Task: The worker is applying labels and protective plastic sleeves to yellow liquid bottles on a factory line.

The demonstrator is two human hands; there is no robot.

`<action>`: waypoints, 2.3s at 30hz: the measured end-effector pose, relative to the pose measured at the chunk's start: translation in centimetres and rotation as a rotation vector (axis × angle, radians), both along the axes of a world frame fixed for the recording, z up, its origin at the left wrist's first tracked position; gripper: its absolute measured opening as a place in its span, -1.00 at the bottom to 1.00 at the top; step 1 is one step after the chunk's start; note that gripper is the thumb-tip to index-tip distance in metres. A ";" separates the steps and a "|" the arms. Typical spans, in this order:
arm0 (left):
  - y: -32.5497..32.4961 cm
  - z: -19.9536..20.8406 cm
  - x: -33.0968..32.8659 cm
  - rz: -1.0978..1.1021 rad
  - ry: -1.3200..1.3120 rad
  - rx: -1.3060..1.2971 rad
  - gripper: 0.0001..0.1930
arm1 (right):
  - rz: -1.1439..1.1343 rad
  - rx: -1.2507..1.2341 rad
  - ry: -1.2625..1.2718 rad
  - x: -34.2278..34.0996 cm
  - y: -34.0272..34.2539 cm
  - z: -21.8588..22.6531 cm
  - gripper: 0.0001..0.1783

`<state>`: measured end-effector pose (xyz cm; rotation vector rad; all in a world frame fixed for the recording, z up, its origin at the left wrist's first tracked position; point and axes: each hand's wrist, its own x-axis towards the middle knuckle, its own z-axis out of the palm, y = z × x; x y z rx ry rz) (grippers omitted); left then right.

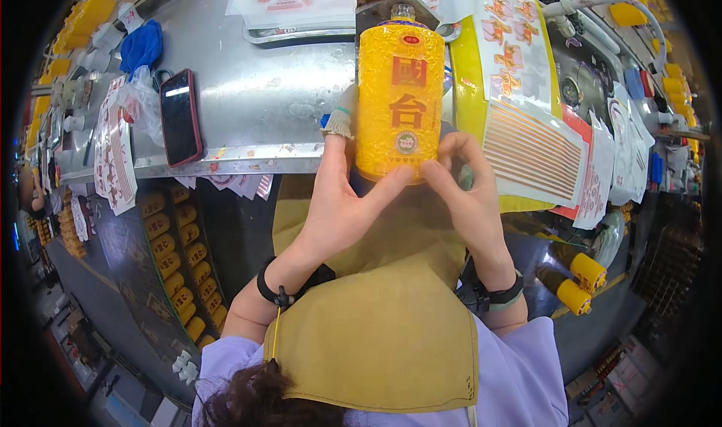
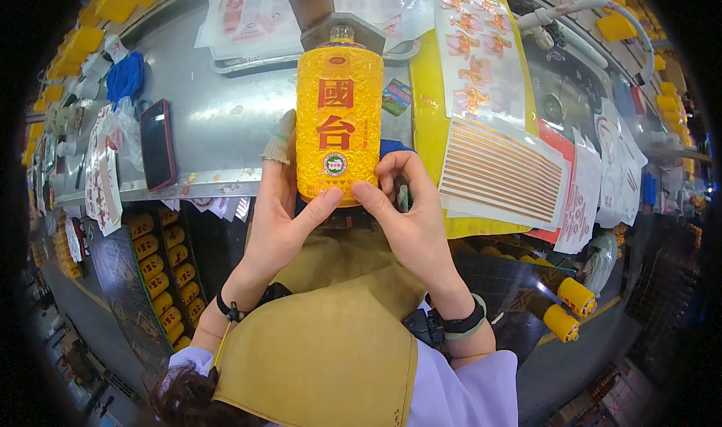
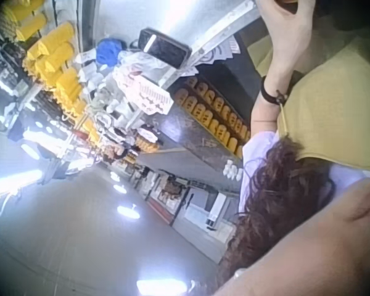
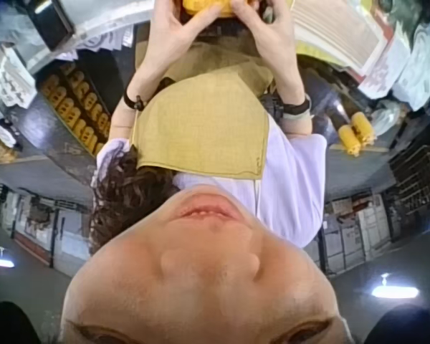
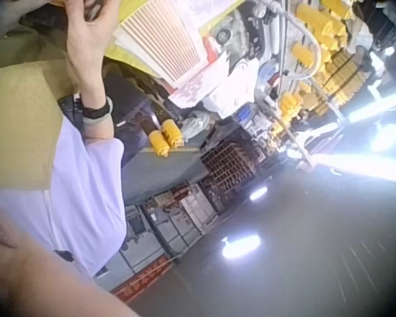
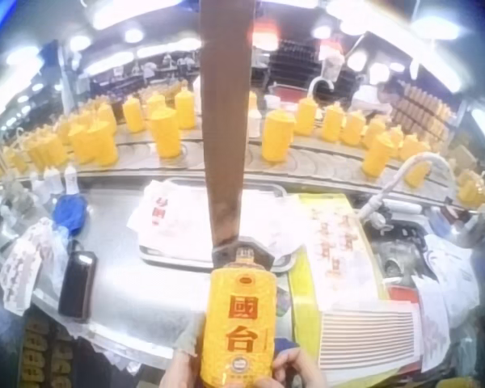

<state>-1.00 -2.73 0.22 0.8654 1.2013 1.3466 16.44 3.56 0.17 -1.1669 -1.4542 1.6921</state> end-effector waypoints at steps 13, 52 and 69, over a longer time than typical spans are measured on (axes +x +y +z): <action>0.0 0.1 -0.1 -0.014 -0.008 0.012 -0.04 | 0.001 0.014 -0.054 0.0 0.0 0.1 -0.67; -0.8 -2.3 -0.5 0.062 0.605 0.205 0.23 | 0.346 1.471 -0.292 0.2 2.8 4.9 -0.64; -0.6 -4.1 -0.8 0.114 0.381 0.257 0.10 | -0.184 0.425 -0.119 1.4 -1.5 1.7 -0.79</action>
